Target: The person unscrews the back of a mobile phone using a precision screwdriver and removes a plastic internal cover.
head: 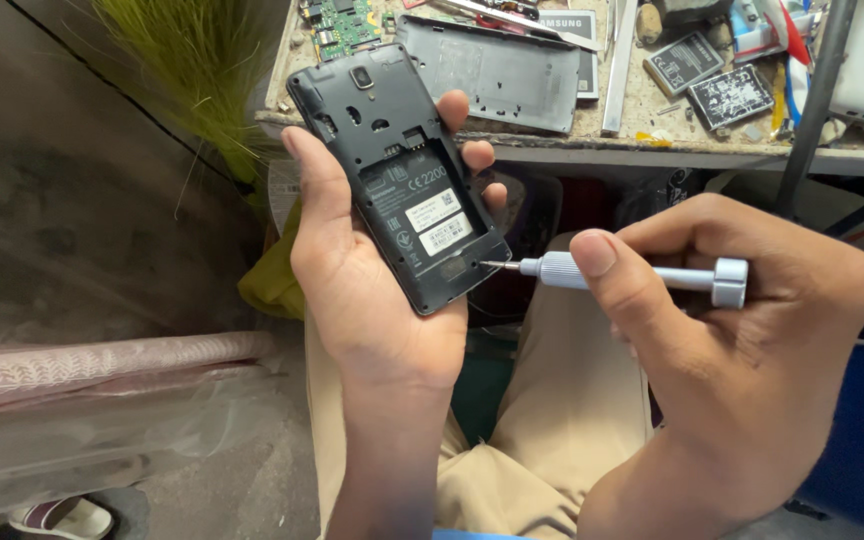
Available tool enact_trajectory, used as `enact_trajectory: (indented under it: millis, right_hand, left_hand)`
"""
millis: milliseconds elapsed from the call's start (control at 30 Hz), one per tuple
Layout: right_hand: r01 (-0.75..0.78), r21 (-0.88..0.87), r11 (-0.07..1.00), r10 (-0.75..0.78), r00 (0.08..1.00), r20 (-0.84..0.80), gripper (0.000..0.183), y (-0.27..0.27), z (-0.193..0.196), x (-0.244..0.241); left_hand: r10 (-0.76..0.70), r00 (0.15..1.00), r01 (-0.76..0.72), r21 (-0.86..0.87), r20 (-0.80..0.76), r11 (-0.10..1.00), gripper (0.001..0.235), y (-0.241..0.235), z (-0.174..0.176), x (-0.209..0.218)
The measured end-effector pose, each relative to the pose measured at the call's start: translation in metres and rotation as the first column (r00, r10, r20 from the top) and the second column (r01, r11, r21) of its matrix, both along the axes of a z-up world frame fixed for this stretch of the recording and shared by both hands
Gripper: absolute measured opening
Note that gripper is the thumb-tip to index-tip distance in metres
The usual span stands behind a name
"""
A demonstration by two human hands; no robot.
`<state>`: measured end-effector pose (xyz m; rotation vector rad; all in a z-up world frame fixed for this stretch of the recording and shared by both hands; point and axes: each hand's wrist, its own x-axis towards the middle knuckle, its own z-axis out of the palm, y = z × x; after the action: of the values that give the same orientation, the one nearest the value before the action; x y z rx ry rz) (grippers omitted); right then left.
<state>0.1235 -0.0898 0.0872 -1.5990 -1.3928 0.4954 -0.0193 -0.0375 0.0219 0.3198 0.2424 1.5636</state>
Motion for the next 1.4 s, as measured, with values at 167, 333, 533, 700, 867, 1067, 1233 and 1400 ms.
enact_trajectory:
  millis: [167,333,533,700,867,1067,1233,1400]
  right_hand:
    - [-0.021,0.005,1.000,0.021,1.000,0.016,0.017,0.002,0.001,0.000]
    - [-0.007,0.009,1.000,0.007,1.000,0.008,0.017,0.002,0.002,-0.004]
    - [-0.020,-0.007,1.000,0.020,1.000,0.017,0.016,0.002,0.002,-0.004]
    - [-0.029,-0.020,0.999,0.030,0.999,0.026,0.017,0.004,0.000,0.000]
    - [-0.056,0.007,0.998,0.055,0.996,0.072,0.016,0.004,-0.001,0.002]
    - [-0.060,0.004,0.998,0.059,0.997,0.052,0.016,0.004,-0.003,0.001]
    - [-0.084,0.006,0.996,0.083,0.990,0.115,0.018,0.005,-0.005,0.000]
    - [-0.071,-0.058,0.996,0.081,0.979,0.187,0.018,0.005,-0.007,0.003]
  left_hand:
    - [0.002,1.000,-0.002,-0.008,-0.006,1.000,0.058,0.001,0.000,0.000]
    - [0.019,0.999,-0.020,-0.021,-0.029,1.000,0.058,0.002,0.000,-0.001]
    - [0.037,0.998,-0.037,-0.011,-0.044,0.999,0.057,0.002,0.000,0.003]
    - [0.030,0.999,-0.030,-0.012,-0.030,0.999,0.057,0.002,0.000,0.003]
    - [0.079,0.993,-0.078,0.007,-0.085,0.997,0.056,0.002,0.000,0.005]
    - [0.122,0.983,-0.122,0.008,-0.137,0.993,0.058,0.002,0.000,0.007]
    - [0.151,0.974,-0.150,0.019,-0.170,0.988,0.056,0.006,-0.004,0.009]
    - [0.166,0.965,-0.163,0.030,-0.203,0.986,0.057,0.011,-0.009,0.012]
